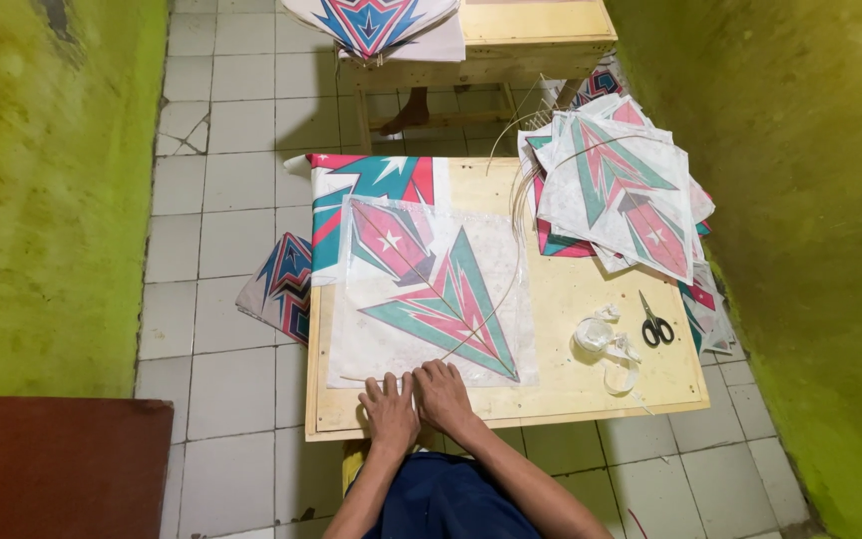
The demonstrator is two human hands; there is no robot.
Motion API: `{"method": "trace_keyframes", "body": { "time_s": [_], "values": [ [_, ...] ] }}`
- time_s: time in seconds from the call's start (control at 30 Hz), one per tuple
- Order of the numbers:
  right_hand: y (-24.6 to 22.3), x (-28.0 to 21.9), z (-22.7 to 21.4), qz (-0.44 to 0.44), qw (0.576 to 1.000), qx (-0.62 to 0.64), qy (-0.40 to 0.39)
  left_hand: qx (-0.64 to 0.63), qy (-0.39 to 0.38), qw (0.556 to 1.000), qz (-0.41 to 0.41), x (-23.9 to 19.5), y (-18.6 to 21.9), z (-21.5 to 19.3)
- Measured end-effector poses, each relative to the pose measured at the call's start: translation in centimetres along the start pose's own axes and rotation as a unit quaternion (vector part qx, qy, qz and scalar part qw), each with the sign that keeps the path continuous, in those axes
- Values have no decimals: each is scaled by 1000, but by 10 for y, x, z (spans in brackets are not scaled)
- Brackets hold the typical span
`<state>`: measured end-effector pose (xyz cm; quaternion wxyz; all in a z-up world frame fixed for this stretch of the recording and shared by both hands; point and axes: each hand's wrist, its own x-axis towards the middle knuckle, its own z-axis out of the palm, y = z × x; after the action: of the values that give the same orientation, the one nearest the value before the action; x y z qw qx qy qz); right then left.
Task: Securing the paper covering to the bamboo frame of a kite by pressing along the edges with hands.
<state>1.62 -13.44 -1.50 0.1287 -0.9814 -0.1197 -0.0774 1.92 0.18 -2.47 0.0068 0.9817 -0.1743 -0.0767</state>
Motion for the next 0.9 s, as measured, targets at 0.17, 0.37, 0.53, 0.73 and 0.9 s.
{"method": "trace_keyframes", "body": {
  "time_s": [0.17,0.37,0.53,0.73,0.9],
  "values": [
    [-2,4,-8,-25,999,20,36,-11,-36,999,-16,-2,-2,8],
    [4,2,-13,-69,997,2,29,29,-95,995,-8,-2,-4,-6],
    [14,-8,6,-62,998,-8,-12,49,-95,994,13,3,-5,-11],
    [16,-5,-3,-51,998,39,-8,-82,-291,953,-20,15,-2,-51],
    [16,-2,-11,-58,998,-2,-19,-36,-372,927,-20,23,13,-67]
  ]
}}
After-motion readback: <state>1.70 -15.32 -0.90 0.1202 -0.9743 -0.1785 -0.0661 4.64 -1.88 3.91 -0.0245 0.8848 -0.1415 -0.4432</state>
